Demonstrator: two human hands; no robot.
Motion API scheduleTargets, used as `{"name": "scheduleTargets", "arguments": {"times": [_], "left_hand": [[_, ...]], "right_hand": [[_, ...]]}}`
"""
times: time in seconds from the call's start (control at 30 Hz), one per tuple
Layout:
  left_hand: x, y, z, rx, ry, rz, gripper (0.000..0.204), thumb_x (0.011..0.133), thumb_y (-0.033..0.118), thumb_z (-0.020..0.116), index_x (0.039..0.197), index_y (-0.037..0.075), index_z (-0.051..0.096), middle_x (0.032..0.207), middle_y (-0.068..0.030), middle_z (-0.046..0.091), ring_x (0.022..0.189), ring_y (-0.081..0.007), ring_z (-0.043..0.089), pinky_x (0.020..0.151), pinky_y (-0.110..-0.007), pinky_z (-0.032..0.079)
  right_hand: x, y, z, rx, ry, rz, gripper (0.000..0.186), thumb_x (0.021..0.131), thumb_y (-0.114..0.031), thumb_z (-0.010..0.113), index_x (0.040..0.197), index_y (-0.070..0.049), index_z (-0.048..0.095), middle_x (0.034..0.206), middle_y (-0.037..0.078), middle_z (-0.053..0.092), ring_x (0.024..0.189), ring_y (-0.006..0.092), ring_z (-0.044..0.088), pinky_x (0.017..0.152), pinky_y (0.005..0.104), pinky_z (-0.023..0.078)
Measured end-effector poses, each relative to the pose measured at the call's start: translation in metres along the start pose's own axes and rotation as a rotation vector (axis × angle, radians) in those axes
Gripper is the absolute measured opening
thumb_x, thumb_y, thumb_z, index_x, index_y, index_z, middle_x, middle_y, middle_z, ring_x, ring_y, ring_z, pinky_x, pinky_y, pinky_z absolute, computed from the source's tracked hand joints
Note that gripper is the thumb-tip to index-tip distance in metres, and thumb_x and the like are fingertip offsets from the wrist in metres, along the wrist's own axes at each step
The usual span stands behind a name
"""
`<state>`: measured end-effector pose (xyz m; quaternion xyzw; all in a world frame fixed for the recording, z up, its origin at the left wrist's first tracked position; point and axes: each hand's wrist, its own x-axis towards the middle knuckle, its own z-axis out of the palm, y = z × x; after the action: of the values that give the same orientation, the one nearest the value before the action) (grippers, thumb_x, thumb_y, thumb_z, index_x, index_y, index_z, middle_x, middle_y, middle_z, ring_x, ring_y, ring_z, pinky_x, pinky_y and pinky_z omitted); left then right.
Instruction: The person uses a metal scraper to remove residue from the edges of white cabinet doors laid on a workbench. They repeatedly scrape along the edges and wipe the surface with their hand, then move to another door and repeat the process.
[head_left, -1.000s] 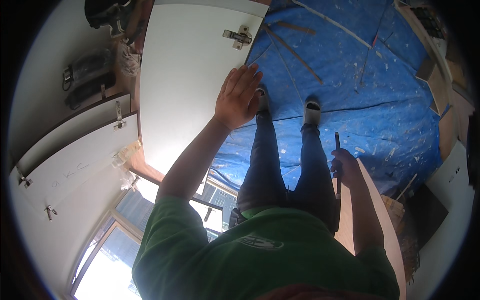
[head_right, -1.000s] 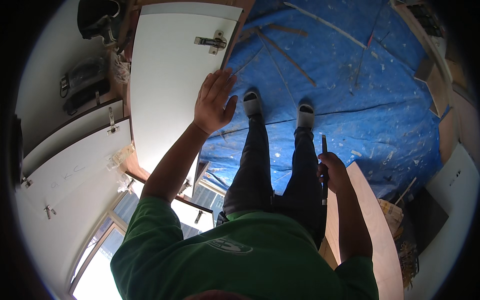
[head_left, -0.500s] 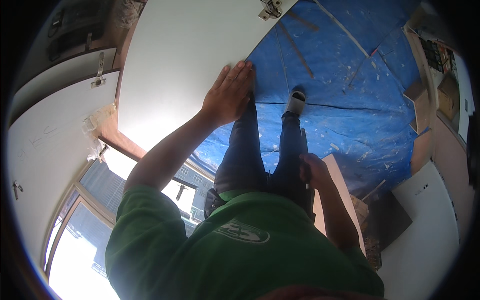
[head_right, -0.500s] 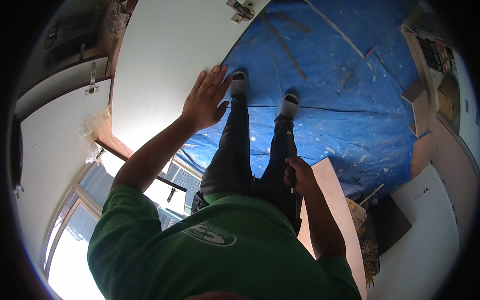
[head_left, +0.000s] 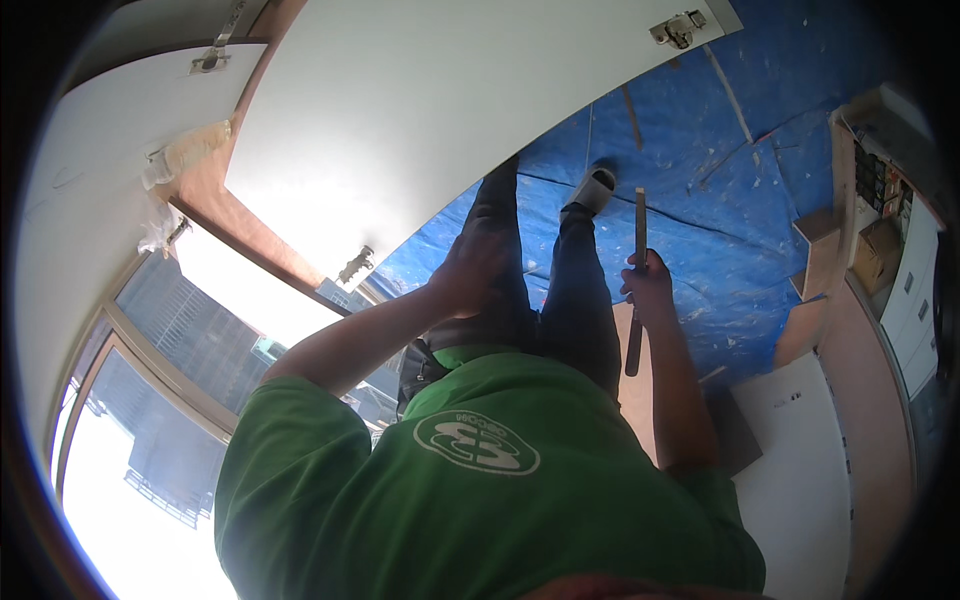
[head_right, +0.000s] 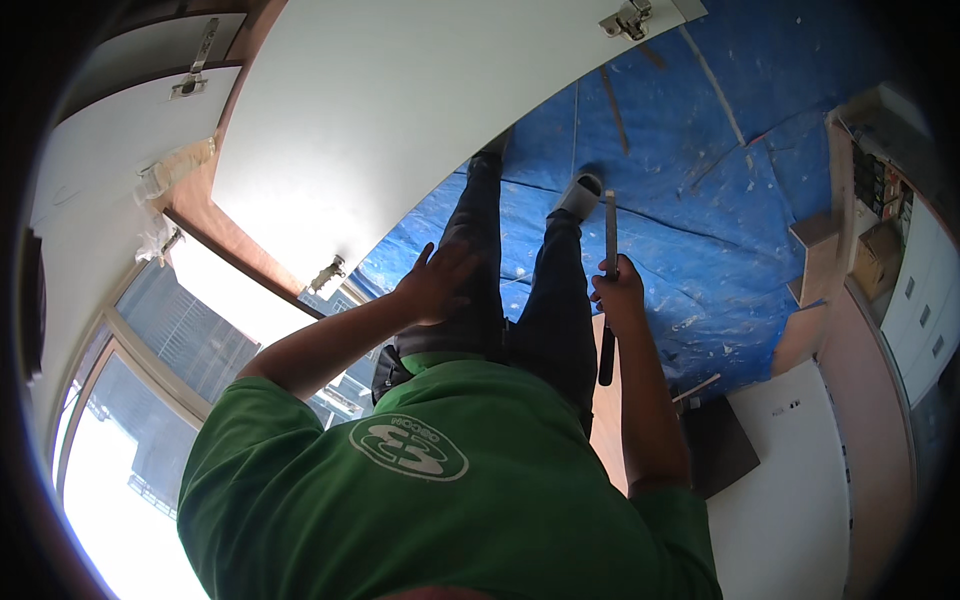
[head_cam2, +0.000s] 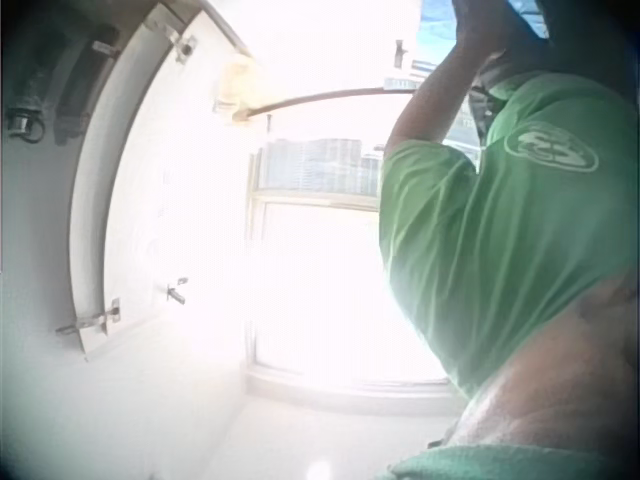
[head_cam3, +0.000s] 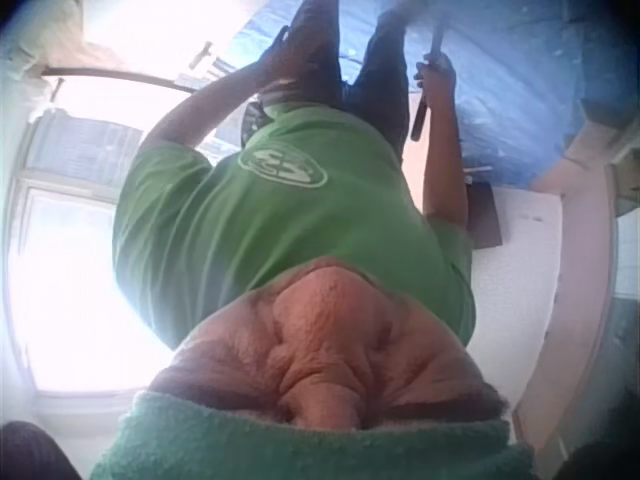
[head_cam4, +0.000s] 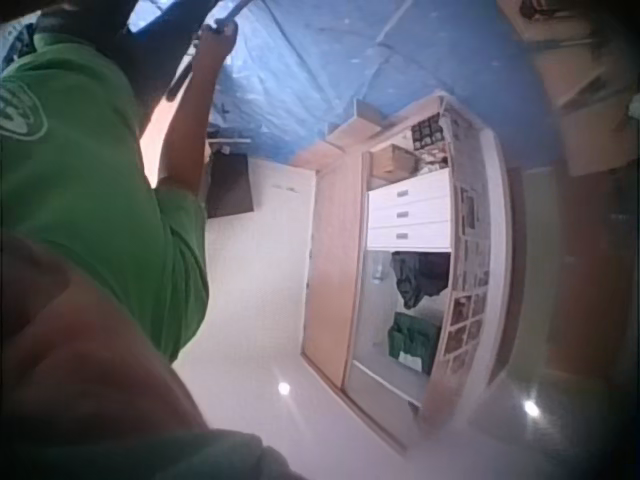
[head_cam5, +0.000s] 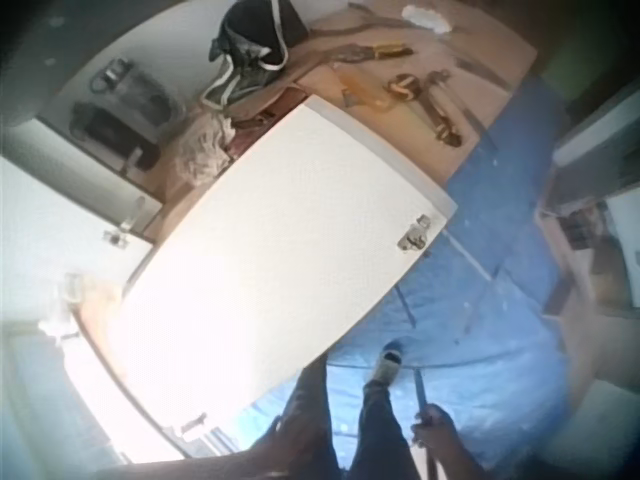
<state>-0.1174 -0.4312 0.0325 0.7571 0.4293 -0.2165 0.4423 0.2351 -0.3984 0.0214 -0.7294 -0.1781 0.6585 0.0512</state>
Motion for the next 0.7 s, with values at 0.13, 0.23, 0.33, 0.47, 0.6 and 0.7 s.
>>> {"name": "scheduleTargets", "arguments": {"times": [0.13, 0.23, 0.33, 0.47, 0.6, 0.7], "left_hand": [[0.001, 0.027, -0.037, -0.379, -0.347, 0.065, 0.062, 0.096, 0.023, 0.069, 0.153, 0.011, 0.047, 0.157, -0.0188, 0.041, 0.141, -0.0364, 0.049, 0.115, -0.050, 0.043], [0.002, 0.033, -0.096, -1.006, -0.187, -0.013, 0.052, 0.095, 0.024, 0.070, 0.143, 0.009, 0.058, 0.137, -0.0139, 0.062, 0.131, -0.0317, 0.058, 0.115, -0.048, 0.042], [0.016, 0.006, -0.161, -0.640, 0.416, 0.287, 0.045, 0.091, 0.023, 0.075, 0.133, 0.008, 0.065, 0.127, -0.0089, 0.070, 0.124, -0.0295, 0.062, 0.108, -0.045, 0.045], [0.067, -0.074, -0.237, -0.169, 1.139, 0.117, 0.039, 0.090, 0.020, 0.075, 0.128, 0.010, 0.068, 0.130, -0.0072, 0.069, 0.123, -0.0309, 0.059, 0.105, -0.045, 0.044], [0.099, -0.130, -0.279, 0.036, 1.232, -0.195, 0.046, 0.101, 0.026, 0.061, 0.139, 0.000, 0.055, 0.148, -0.0216, 0.051, 0.138, -0.0367, 0.047, 0.118, -0.050, 0.036], [0.114, -0.143, -0.274, 0.007, 1.072, -0.338, 0.063, 0.100, 0.036, 0.060, 0.151, 0.004, 0.042, 0.163, -0.0238, 0.032, 0.154, -0.0405, 0.024, 0.127, -0.055, 0.016]], "right_hand": [[0.017, 0.009, -0.001, -0.232, 0.015, -0.018, 0.024, 0.086, -0.003, 0.067, 0.109, -0.005, 0.059, 0.075, 0.004, 0.060, 0.056, 0.0122, 0.059, 0.049, 0.0274, 0.044], [0.025, 0.002, 0.003, -0.223, 0.044, 0.030, 0.019, 0.086, -0.006, 0.069, 0.103, -0.003, 0.060, 0.068, 0.006, 0.059, 0.050, 0.0148, 0.058, 0.046, 0.0316, 0.045], [0.028, -0.011, 0.006, -0.194, 0.118, 0.126, 0.019, 0.091, -0.016, 0.073, 0.098, -0.004, 0.060, 0.065, 0.006, 0.057, 0.047, 0.0146, 0.055, 0.043, 0.0318, 0.043], [0.033, 0.008, -0.006, -0.463, 0.221, -0.009, 0.029, 0.097, -0.032, 0.071, 0.093, -0.006, 0.058, 0.058, 0.004, 0.052, 0.043, 0.0130, 0.050, 0.040, 0.0313, 0.040], [0.003, -0.015, 0.014, -0.223, 0.237, 0.060, 0.035, 0.102, -0.039, 0.065, 0.095, -0.005, 0.057, 0.059, 0.003, 0.052, 0.043, 0.0135, 0.049, 0.041, 0.0320, 0.041], [-0.012, -0.032, 0.026, -0.204, 0.272, 0.012, 0.033, 0.103, -0.034, 0.063, 0.122, -0.006, 0.058, 0.067, 0.003, 0.056, 0.049, 0.0137, 0.053, 0.046, 0.0327, 0.045]]}}
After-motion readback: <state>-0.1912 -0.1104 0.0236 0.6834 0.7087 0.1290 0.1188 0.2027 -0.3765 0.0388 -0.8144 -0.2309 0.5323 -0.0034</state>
